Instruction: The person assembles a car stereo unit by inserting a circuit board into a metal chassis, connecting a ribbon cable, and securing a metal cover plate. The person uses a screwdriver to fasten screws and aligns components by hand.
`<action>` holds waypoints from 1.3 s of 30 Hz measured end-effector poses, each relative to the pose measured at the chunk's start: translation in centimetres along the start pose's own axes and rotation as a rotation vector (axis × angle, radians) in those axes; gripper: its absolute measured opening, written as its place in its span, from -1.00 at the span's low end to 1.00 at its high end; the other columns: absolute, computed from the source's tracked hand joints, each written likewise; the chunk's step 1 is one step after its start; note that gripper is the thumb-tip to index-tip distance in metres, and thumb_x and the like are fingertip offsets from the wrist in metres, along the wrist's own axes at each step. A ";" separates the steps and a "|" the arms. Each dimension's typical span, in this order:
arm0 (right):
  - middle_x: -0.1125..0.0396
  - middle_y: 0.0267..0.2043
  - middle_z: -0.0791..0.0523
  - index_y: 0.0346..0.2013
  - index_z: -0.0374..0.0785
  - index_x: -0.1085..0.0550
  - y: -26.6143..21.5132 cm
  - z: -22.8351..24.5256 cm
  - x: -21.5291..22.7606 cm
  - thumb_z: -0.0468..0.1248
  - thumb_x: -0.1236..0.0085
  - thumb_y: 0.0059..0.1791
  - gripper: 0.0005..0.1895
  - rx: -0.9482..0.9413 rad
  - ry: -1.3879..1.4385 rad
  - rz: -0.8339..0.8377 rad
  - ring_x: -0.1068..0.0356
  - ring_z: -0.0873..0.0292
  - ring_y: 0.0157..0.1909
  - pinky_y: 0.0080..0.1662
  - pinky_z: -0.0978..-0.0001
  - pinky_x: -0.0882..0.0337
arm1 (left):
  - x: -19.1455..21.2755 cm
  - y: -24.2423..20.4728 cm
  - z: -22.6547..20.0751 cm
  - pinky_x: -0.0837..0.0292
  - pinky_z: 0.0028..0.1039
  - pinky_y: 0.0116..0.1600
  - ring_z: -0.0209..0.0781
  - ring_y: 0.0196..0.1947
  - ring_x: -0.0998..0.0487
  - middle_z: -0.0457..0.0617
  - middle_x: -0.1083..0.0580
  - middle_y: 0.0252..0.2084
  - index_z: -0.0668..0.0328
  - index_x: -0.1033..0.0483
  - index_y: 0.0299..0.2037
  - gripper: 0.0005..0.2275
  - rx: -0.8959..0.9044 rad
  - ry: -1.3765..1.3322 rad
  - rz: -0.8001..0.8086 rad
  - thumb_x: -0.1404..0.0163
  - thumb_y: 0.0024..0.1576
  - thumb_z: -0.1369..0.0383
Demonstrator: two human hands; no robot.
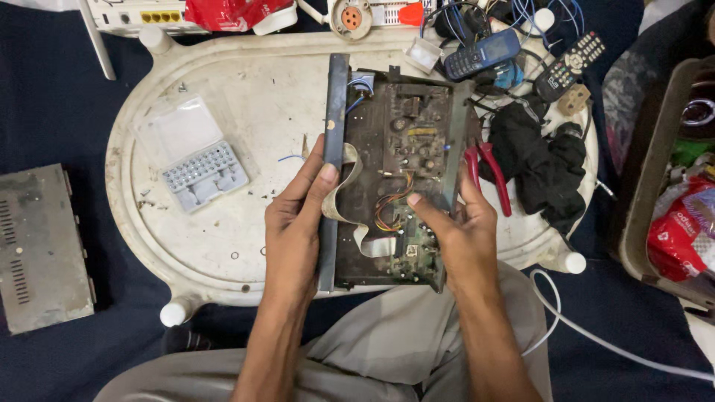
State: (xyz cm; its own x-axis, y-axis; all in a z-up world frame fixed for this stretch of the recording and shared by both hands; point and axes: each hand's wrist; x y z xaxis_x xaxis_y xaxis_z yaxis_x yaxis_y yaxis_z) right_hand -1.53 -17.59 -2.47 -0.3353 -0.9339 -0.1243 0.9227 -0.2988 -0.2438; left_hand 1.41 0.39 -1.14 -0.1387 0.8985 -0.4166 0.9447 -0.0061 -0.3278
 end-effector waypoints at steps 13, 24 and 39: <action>-0.43 0.13 0.10 0.36 -0.40 -0.31 -2.3 0.8 0.1 -0.54 -0.19 -0.02 -0.37 0.212 -0.051 0.030 -0.44 0.30 0.08 0.14 0.46 -0.42 | -0.1 -1.4 -0.3 -0.35 -0.53 0.25 -0.39 0.09 -0.49 0.01 -0.53 0.20 0.24 -0.35 0.37 -0.54 -0.088 0.092 0.102 -0.04 0.25 0.36; -0.46 0.06 0.12 0.30 -0.38 -0.38 -2.1 0.4 0.2 -0.52 -0.22 -0.01 -0.44 0.194 -0.082 0.010 -0.44 0.31 0.02 0.09 0.46 -0.43 | 0.0 -1.6 -0.1 -0.30 -0.53 0.31 -0.35 0.14 -0.46 0.06 -0.50 0.25 0.24 -0.33 0.40 -0.55 -0.125 0.107 0.110 0.00 0.28 0.37; -0.44 0.09 0.08 0.35 -0.32 -0.31 -1.8 -0.1 -0.2 -0.55 -0.19 -0.09 -0.31 -0.019 0.171 0.065 -0.47 0.22 0.04 0.08 0.35 -0.48 | 2.0 -0.8 1.7 -0.27 -0.52 0.33 -0.33 0.22 -0.43 0.03 -0.43 0.34 0.15 -0.22 0.45 -0.53 -0.103 0.117 0.187 0.07 0.32 0.30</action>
State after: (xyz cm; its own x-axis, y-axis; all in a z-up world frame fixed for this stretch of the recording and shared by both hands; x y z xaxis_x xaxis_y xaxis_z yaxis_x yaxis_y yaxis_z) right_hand -3.13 -16.85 -2.13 -0.3038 -0.9037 -0.3019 0.9404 -0.2335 -0.2474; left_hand -0.16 1.41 -3.16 0.0709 0.9307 -0.3588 0.9768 -0.1376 -0.1639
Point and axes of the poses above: each hand's wrist, its own y-axis towards the middle knuckle, its own x-axis out of the back of the hand, z = x × y
